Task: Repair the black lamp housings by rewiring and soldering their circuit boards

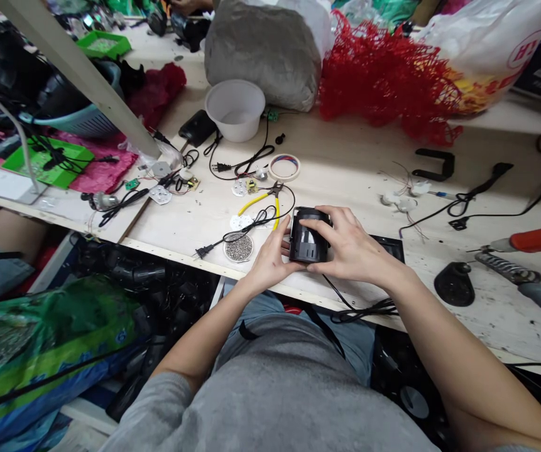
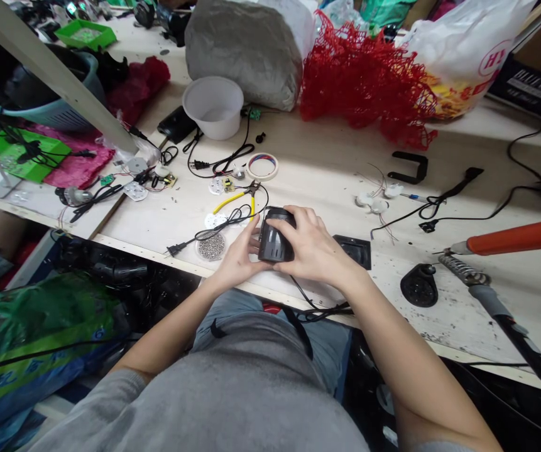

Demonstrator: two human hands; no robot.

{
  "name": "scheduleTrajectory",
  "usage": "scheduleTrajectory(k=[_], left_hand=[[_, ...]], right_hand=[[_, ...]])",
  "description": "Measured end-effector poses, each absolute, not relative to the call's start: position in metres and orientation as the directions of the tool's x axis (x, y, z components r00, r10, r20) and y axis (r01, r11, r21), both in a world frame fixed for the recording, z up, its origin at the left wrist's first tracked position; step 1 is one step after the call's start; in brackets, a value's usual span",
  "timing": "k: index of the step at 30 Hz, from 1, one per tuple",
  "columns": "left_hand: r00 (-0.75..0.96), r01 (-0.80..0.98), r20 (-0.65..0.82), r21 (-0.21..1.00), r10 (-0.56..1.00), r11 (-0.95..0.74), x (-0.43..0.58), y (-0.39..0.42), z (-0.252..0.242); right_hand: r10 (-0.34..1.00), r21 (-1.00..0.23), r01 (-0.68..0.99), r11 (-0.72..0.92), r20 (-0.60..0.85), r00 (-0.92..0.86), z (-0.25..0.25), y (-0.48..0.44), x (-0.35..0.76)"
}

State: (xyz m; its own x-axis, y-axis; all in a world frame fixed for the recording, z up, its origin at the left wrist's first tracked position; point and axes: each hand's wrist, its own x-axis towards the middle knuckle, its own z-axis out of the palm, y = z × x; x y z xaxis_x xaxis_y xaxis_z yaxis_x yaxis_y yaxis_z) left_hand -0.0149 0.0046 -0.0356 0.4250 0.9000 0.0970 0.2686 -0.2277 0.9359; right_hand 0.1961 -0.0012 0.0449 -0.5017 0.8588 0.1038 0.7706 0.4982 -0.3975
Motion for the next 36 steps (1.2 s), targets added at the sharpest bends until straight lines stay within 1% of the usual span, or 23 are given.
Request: scheduleTrajectory(k=[7, 15, 19, 23, 26, 30, 32, 34, 36], left_hand=[[0.431, 0.276, 0.103, 0.931, 0.897, -0.239, -0.016, 0.005, -0.037], [0.432, 0.275, 0.095, 0.933, 0.897, -0.232, -0.015, 0.005, -0.034], [0.437, 0.259, 0.081, 0.942, 0.896, -0.211, -0.015, 0.006, -0.033], [0.444, 0.245, 0.063, 0.951, 0.894, -0.188, -0.014, 0.006, -0.034], [0.452, 0.199, 0.039, 0.97, 0.891, -0.143, -0.018, 0.008, -0.031], [0.521, 0.106, -0.096, 0.993, 0.848, 0.047, -0.02, 0.02, -0.017], [0.484, 0.15, -0.141, 0.986, 0.864, 0.077, -0.015, 0.029, -0.008], [0.423, 0.24, -0.131, 0.97, 0.897, 0.029, -0.006, 0.037, -0.001], [0.403, 0.301, -0.122, 0.954, 0.907, -0.005, 0.002, 0.041, 0.004]], right_hand=[[0.864, -0.411, 0.771, 0.487, 0.098, -0.494, 0.043, -0.001, 0.196], [0.858, -0.385, 0.778, 0.497, 0.082, -0.507, 0.043, -0.001, 0.195], [0.845, -0.415, 0.75, 0.515, 0.102, -0.524, 0.038, 0.0, 0.197], [0.854, -0.464, 0.734, 0.496, 0.109, -0.508, 0.031, 0.001, 0.199], [0.86, -0.493, 0.721, 0.486, 0.125, -0.494, 0.027, 0.0, 0.2], [0.863, -0.528, 0.706, 0.473, 0.118, -0.491, 0.023, -0.001, 0.198], [0.869, -0.549, 0.7, 0.457, 0.108, -0.482, 0.022, 0.0, 0.198], [0.877, -0.579, 0.692, 0.432, 0.089, -0.473, 0.024, 0.0, 0.199], [0.885, -0.632, 0.665, 0.397, 0.071, -0.461, 0.027, -0.002, 0.203]])
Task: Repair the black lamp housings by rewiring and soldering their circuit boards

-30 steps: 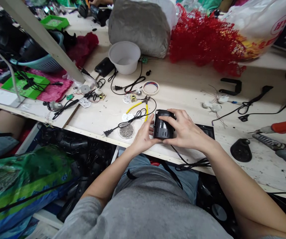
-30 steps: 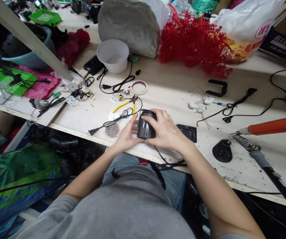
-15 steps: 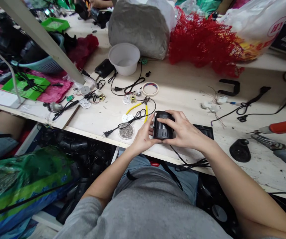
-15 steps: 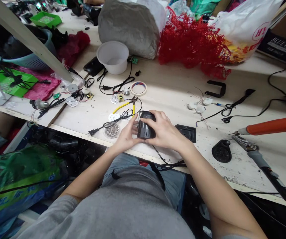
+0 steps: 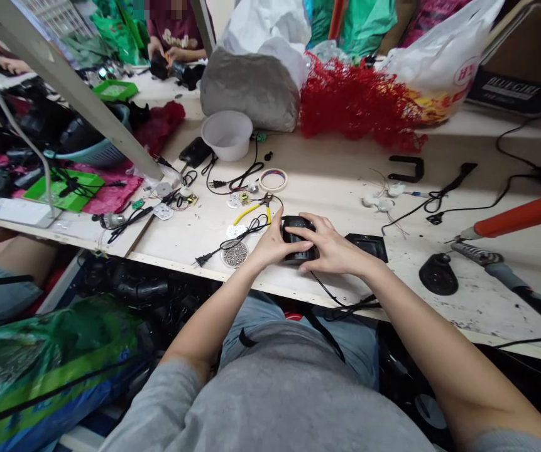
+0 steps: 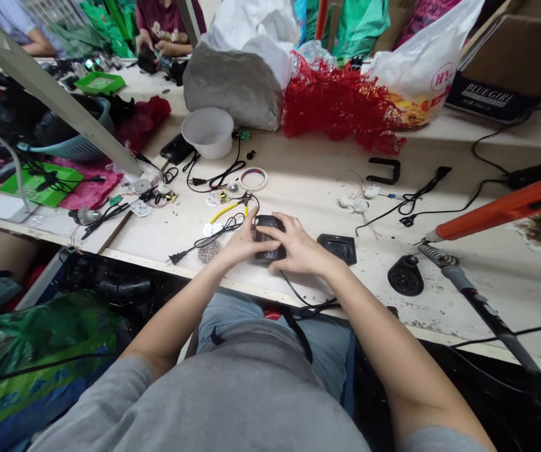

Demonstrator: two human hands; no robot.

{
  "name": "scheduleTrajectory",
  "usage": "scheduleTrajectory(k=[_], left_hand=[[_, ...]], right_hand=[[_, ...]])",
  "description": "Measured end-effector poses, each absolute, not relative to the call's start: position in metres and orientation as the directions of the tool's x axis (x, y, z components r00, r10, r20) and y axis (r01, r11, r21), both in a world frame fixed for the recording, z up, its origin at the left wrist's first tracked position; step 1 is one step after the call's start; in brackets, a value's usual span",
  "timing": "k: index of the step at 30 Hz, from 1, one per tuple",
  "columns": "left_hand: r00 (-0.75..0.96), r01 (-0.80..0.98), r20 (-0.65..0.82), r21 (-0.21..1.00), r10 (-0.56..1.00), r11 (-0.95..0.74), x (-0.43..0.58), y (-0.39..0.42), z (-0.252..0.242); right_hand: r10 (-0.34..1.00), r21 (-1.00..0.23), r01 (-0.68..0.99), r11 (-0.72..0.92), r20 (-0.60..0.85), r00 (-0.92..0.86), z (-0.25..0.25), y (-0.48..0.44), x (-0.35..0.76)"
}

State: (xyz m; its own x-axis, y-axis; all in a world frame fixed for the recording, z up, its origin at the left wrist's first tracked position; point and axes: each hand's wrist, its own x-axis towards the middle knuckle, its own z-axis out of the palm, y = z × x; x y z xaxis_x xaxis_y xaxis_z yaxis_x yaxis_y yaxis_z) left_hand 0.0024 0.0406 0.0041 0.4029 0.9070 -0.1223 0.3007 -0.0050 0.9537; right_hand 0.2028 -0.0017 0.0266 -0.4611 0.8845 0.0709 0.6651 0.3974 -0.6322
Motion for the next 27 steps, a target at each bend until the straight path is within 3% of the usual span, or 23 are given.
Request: scheduleTrajectory(k=[2, 4, 6, 9, 12, 15, 18, 22, 27], left_hand=[[0.389, 0.315, -0.143, 0.949, 0.91, 0.015, 0.008, 0.041, 0.008], [0.348, 0.308, -0.178, 0.949, 0.92, 0.067, 0.01, 0.038, 0.011], [0.297, 0.279, -0.216, 0.951, 0.93, 0.132, 0.012, 0.033, 0.013], [0.223, 0.197, -0.257, 0.957, 0.94, 0.215, 0.015, 0.027, 0.015], [0.156, 0.013, -0.235, 0.972, 0.959, 0.236, 0.022, 0.022, 0.018], [0.211, -0.189, -0.264, 0.934, 0.941, 0.304, 0.03, 0.02, 0.022], [0.26, -0.279, -0.319, 0.879, 0.911, 0.387, 0.037, 0.019, 0.024], [0.177, -0.36, -0.329, 0.855, 0.928, 0.372, 0.044, 0.021, 0.023], [0.16, -0.494, -0.427, 0.746, 0.89, 0.447, 0.042, 0.032, 0.018]], right_hand=[[0.925, -0.717, 0.621, 0.317, 0.09, -0.369, 0.029, -0.008, 0.207], [0.988, -0.798, 0.585, 0.149, 0.092, -0.125, 0.028, -0.019, 0.207], [0.994, -0.837, 0.544, -0.064, -0.007, 0.106, 0.024, -0.031, 0.202], [0.97, -0.841, 0.484, -0.242, -0.202, 0.134, 0.013, -0.044, 0.186], [0.97, -0.893, 0.38, -0.24, -0.208, 0.123, 0.008, -0.043, 0.172], [0.969, -0.926, 0.315, -0.207, -0.15, 0.195, 0.009, -0.037, 0.168], [0.965, -0.932, 0.311, -0.184, -0.112, 0.236, 0.012, -0.031, 0.168], [0.968, -0.944, 0.294, -0.148, -0.077, 0.24, 0.014, -0.027, 0.17], [0.968, -0.879, 0.468, -0.085, 0.039, 0.249, 0.021, -0.042, 0.174]])
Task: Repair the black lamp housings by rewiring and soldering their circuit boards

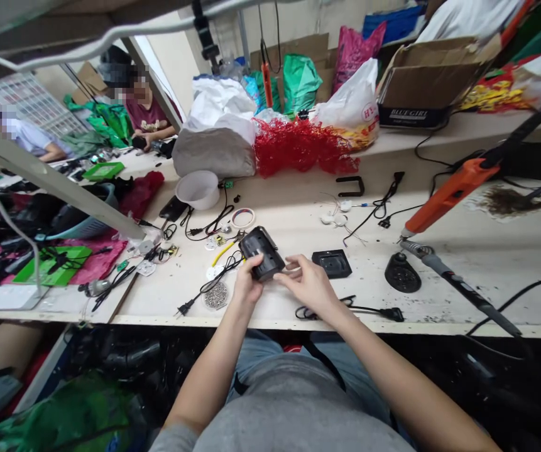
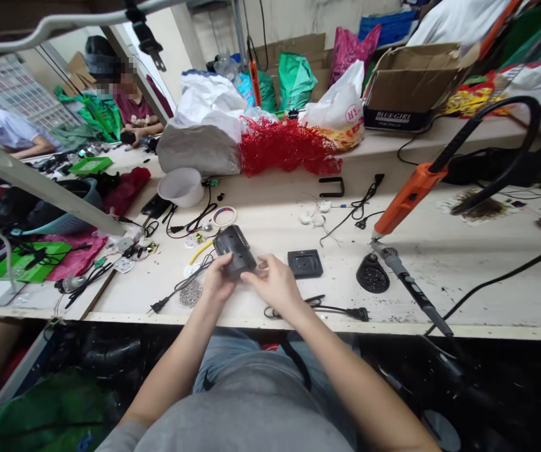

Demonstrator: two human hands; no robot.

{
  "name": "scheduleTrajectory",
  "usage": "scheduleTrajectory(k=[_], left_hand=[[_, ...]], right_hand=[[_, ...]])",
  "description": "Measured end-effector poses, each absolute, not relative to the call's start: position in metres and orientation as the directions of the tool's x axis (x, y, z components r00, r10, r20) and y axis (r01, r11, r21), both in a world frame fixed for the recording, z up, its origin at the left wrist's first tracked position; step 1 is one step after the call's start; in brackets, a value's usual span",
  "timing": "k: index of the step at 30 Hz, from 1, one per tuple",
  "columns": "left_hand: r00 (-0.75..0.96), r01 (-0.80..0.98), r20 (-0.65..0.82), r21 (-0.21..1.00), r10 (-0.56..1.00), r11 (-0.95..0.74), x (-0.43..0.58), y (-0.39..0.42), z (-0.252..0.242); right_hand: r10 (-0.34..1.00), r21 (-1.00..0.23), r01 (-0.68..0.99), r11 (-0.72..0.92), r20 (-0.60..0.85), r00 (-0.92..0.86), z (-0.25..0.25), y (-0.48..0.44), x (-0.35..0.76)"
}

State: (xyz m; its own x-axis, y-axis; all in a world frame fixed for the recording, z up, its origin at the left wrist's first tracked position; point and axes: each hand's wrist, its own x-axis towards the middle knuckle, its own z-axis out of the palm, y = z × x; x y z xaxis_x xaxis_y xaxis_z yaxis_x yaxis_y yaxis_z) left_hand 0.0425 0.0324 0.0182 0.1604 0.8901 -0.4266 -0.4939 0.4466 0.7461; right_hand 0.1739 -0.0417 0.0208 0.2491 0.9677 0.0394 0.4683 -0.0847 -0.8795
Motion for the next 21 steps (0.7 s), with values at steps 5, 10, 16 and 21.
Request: scheduleTrajectory(k=[5, 10, 16, 21], left_hand=[[0.321, -0.613, -0.435, 0.582, 0.841, 0.535, 0.043, 0.032, 0.009], [0.406, -0.627, -0.269, 0.613, 0.873, 0.48, 0.045, 0.021, 0.002], [0.46, -0.575, -0.103, 0.722, 0.882, 0.384, 0.034, 0.019, 0.012], [0.412, -0.519, -0.008, 0.82, 0.911, 0.242, 0.024, 0.017, 0.017]], right_hand=[[0.926, -0.697, 0.713, 0.074, 0.313, 0.211, 0.03, -0.06, 0.166], [0.958, -0.934, 0.358, -0.002, 0.1, 0.267, 0.037, -0.057, 0.16], [0.95, -0.872, -0.39, -0.295, -0.312, -0.02, 0.046, -0.057, 0.164], [0.993, -0.996, 0.01, -0.085, -0.084, 0.08, 0.052, -0.062, 0.185]])
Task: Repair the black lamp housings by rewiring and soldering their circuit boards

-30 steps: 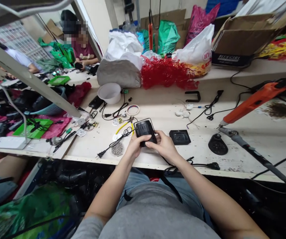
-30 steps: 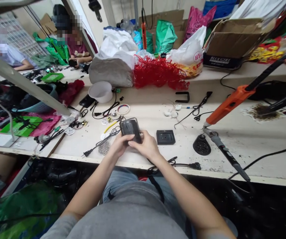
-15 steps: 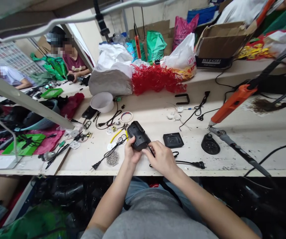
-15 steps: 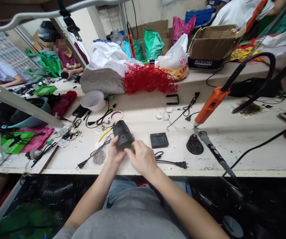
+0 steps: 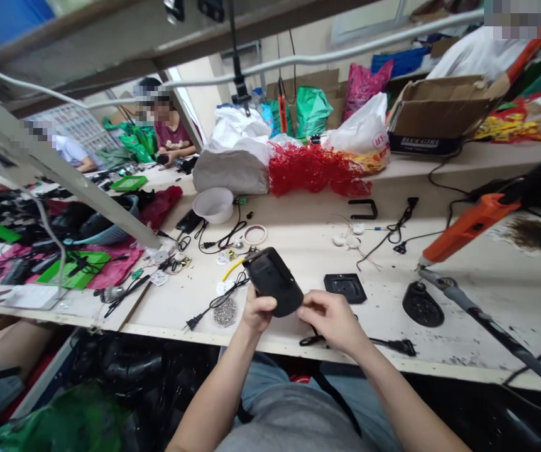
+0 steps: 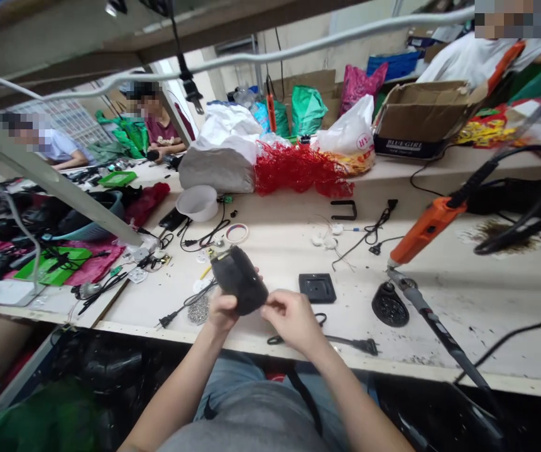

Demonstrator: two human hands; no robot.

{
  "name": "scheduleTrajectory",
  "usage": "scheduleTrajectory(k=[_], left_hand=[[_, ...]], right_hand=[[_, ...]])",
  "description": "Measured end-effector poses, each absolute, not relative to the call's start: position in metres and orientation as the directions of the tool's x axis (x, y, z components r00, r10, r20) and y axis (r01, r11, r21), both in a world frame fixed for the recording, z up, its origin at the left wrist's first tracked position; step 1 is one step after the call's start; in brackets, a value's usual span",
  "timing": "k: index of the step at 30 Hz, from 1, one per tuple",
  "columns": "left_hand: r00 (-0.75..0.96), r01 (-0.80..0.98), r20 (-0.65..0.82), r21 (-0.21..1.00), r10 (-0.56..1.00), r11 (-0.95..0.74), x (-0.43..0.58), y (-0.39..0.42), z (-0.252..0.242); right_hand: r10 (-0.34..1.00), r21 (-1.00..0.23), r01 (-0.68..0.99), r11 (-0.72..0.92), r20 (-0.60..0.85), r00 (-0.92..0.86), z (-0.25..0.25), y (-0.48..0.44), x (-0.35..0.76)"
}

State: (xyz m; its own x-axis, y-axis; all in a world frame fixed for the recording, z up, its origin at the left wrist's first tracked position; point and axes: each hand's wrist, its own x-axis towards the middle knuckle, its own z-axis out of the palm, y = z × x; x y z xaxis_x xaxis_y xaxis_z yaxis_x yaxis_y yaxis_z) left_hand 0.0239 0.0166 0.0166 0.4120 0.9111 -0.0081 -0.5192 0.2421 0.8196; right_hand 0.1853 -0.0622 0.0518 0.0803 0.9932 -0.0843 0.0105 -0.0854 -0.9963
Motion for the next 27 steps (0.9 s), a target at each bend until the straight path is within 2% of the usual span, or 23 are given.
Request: scheduleTrajectory(k=[3, 6, 9, 13, 16, 19, 24, 27], left_hand=[[0.409, -0.428, 0.061, 0.894, 0.911, 0.132, 0.018, 0.016, 0.019], [0.46, -0.305, 0.11, 0.952, 0.881, 0.04, 0.015, 0.014, 0.022], [0.488, -0.248, 0.095, 0.968, 0.868, 0.033, 0.013, 0.012, 0.023], [0.366, -0.198, 0.052, 0.98, 0.929, 0.023, 0.012, 0.01, 0.025], [0.327, -0.241, 0.136, 0.969, 0.935, -0.057, 0.015, 0.01, 0.028], [0.349, -0.307, 0.219, 0.945, 0.911, -0.109, 0.018, 0.008, 0.031], [0.473, -0.251, 0.222, 0.962, 0.853, -0.112, 0.016, 0.004, 0.032], [0.486, -0.26, 0.243, 0.957, 0.839, -0.127, 0.015, 0.002, 0.034]], right_hand=[[0.939, -0.946, 0.275, 0.173, 0.243, 0.244, 0.059, -0.063, 0.195], [0.86, -0.838, 0.417, 0.351, 0.465, 0.209, 0.07, -0.062, 0.19], [0.774, -0.699, 0.558, 0.447, 0.615, 0.151, 0.075, -0.062, 0.177], [0.671, -0.552, 0.619, 0.559, 0.74, 0.055, 0.073, -0.065, 0.169], [0.659, -0.512, 0.667, 0.542, 0.751, 0.04, 0.069, -0.067, 0.169], [0.735, -0.579, 0.665, 0.471, 0.674, 0.066, 0.067, -0.065, 0.171], [0.823, -0.699, 0.573, 0.428, 0.563, 0.071, 0.074, -0.063, 0.179], [0.871, -0.755, 0.547, 0.361, 0.482, 0.09, 0.074, -0.06, 0.186]])
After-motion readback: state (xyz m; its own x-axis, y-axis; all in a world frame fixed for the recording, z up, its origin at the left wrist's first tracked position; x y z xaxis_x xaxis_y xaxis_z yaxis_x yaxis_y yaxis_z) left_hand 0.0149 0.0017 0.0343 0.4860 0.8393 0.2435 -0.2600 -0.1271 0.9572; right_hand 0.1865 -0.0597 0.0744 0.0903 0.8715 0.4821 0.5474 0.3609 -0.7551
